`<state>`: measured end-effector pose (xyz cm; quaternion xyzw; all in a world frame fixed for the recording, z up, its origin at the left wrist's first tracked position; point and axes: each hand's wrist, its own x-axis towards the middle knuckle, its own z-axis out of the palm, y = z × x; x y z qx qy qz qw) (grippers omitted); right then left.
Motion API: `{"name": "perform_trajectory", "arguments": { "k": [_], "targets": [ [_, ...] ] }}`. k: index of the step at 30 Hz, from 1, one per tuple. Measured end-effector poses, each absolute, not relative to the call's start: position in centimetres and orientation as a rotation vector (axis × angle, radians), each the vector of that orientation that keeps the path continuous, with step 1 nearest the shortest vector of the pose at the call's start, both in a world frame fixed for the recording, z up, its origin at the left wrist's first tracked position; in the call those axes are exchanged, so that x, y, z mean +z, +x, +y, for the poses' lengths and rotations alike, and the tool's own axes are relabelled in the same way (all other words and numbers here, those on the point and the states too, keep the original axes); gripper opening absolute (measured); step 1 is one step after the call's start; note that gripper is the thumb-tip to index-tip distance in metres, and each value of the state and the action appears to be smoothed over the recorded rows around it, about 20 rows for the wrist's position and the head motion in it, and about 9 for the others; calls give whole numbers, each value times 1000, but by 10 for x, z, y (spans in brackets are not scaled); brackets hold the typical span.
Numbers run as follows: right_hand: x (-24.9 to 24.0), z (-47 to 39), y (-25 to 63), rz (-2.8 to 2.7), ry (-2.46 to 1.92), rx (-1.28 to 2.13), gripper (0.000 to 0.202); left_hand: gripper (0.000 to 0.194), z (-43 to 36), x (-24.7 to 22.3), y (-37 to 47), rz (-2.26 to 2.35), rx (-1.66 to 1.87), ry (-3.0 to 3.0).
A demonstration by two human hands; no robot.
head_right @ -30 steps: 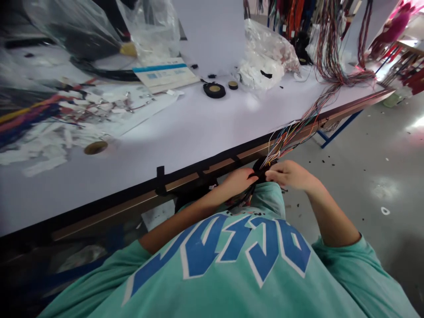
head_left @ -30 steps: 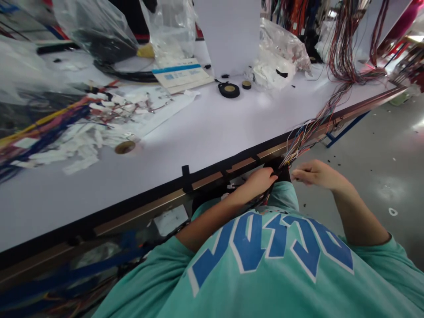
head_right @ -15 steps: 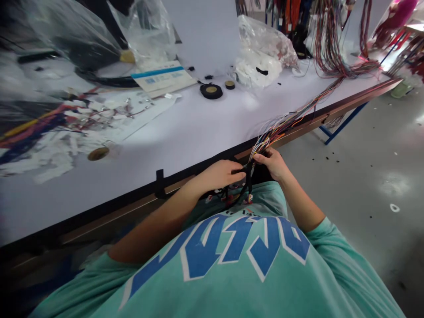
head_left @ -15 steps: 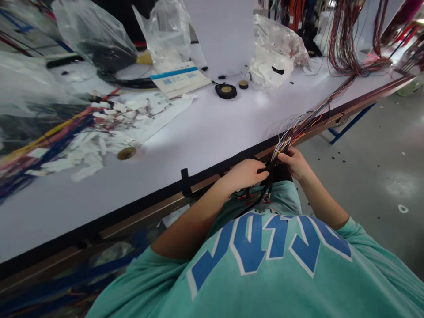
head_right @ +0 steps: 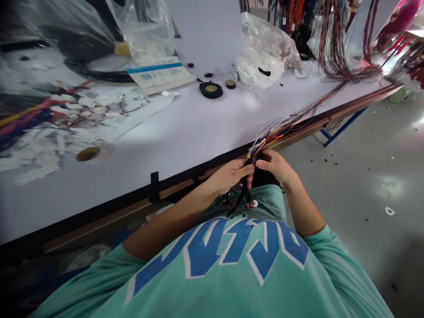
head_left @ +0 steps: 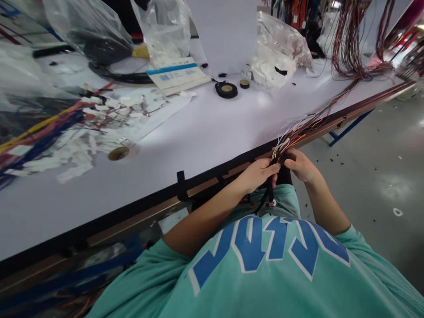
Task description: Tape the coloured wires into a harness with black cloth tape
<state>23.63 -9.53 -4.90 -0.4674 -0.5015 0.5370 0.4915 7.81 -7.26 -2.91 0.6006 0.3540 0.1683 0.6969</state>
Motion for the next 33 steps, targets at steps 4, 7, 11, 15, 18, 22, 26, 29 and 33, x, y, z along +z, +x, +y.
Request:
{"name": "perform_trajectory", "arguments": {
  "k": [4,7,11,15,18,22,26,29,33],
  "targets": [
    [-61,-89,233,-1152,-1060,1417,65,27,-75,-36,77,704,314,1154],
    [-64,-87,222,-1014,-1035,1475,64,34,-77,-42,78,659,284,1117],
    [-61,-88,214,-877,-986,1535,55,31,-78,-49,76,613,311,1009],
    [-62,-89,215,-852,-901,1612,47,18,-78,-52,73,582,310,719],
    [-64,-91,216,-854,-830,1607,43,14,-79,-52,72,580,292,546],
    [-65,-93,212,-845,-848,1563,43,17,-85,-51,77,567,327,484],
    [-62,-94,208,-841,-928,1501,46,21,-92,-47,81,630,432,532],
    [-62,-99,214,-945,-1046,1440,49,22,-93,-44,80,671,478,562],
    [-59,-119,234,-1197,-1367,1325,48,19,-91,-44,77,669,495,569]
  ]
}}
